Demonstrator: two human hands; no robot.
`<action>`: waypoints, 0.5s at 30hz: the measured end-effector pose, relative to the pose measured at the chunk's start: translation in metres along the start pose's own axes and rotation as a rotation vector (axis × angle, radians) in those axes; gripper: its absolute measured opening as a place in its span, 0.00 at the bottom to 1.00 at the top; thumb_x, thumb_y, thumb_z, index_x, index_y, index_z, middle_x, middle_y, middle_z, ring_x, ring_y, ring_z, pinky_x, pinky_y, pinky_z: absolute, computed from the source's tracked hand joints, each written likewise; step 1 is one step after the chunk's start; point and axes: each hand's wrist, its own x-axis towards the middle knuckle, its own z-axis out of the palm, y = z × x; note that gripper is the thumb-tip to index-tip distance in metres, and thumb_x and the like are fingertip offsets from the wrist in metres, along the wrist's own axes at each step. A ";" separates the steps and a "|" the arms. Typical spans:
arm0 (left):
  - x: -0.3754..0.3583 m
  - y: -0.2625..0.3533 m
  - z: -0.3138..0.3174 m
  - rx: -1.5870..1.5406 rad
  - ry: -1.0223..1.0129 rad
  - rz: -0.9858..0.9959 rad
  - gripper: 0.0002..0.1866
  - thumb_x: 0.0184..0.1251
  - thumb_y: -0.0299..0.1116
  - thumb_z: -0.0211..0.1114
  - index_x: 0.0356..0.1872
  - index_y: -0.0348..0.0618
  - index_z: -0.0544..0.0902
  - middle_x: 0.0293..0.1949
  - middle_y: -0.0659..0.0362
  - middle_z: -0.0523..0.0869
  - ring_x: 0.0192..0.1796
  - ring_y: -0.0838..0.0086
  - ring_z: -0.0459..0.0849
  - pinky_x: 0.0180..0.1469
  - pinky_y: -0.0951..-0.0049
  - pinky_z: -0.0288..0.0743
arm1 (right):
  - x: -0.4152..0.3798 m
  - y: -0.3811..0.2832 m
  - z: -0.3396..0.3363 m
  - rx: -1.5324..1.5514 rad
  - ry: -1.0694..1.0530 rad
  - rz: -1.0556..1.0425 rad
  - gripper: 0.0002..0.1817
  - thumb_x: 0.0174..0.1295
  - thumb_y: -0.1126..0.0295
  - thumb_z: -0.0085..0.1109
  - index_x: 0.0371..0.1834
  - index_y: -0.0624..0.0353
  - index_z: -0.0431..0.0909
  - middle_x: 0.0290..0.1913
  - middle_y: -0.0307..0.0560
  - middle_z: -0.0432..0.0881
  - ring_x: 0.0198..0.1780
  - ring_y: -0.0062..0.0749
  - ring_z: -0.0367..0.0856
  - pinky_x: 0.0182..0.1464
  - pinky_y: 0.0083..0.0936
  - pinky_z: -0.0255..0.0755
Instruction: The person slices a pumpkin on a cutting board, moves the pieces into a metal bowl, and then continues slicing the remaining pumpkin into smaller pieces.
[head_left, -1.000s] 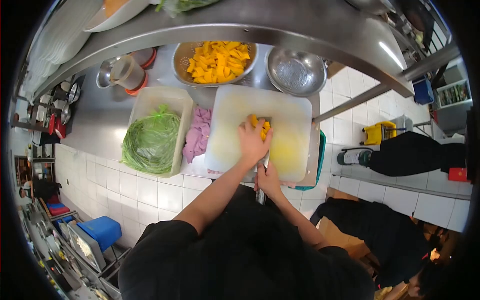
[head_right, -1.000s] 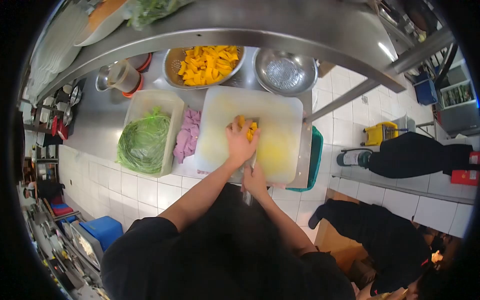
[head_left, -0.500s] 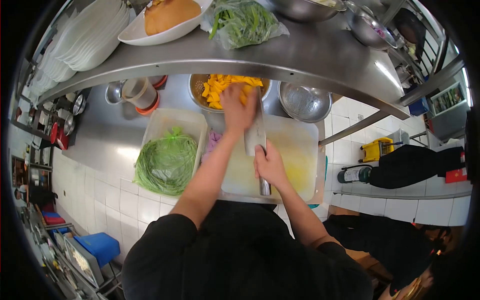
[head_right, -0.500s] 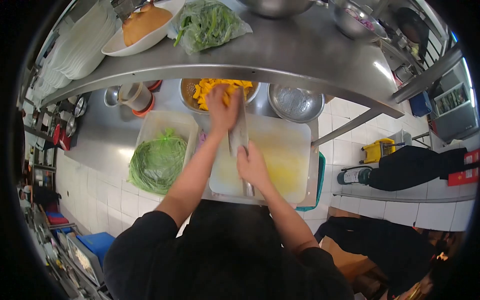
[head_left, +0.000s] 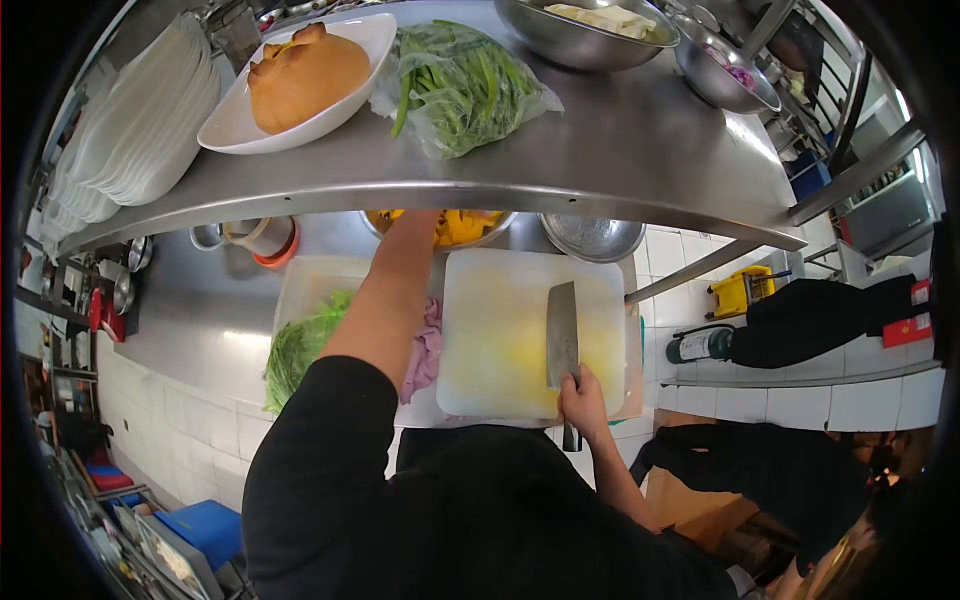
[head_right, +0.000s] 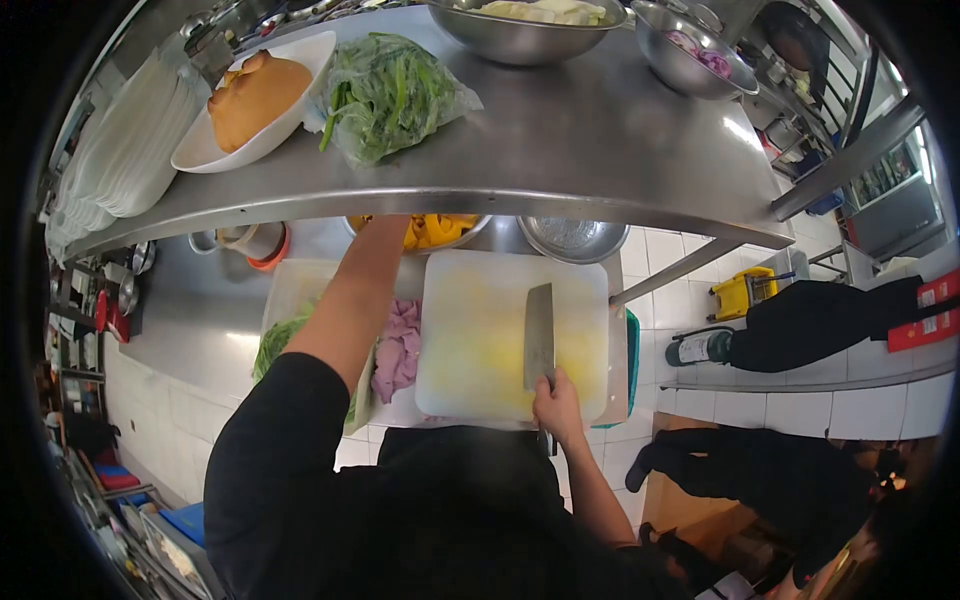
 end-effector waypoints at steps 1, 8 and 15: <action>0.001 0.002 0.000 -0.001 -0.002 -0.003 0.30 0.72 0.51 0.65 0.71 0.47 0.81 0.72 0.45 0.81 0.72 0.51 0.80 0.72 0.47 0.73 | -0.005 0.003 -0.003 0.016 0.001 0.053 0.09 0.81 0.70 0.51 0.49 0.67 0.73 0.20 0.44 0.76 0.14 0.29 0.76 0.18 0.31 0.70; -0.031 0.027 0.017 0.001 0.037 -0.030 0.30 0.72 0.47 0.65 0.72 0.47 0.81 0.73 0.45 0.80 0.72 0.51 0.80 0.73 0.50 0.74 | -0.011 0.029 -0.020 -0.034 -0.007 0.062 0.11 0.79 0.67 0.52 0.47 0.68 0.74 0.24 0.53 0.81 0.16 0.36 0.81 0.20 0.36 0.75; -0.025 -0.012 0.016 -0.010 -0.010 -0.139 0.32 0.69 0.41 0.68 0.75 0.49 0.78 0.75 0.42 0.77 0.75 0.51 0.77 0.76 0.53 0.73 | 0.014 0.064 -0.038 -0.295 0.002 -0.192 0.11 0.79 0.67 0.53 0.53 0.64 0.77 0.29 0.53 0.85 0.22 0.39 0.84 0.25 0.34 0.78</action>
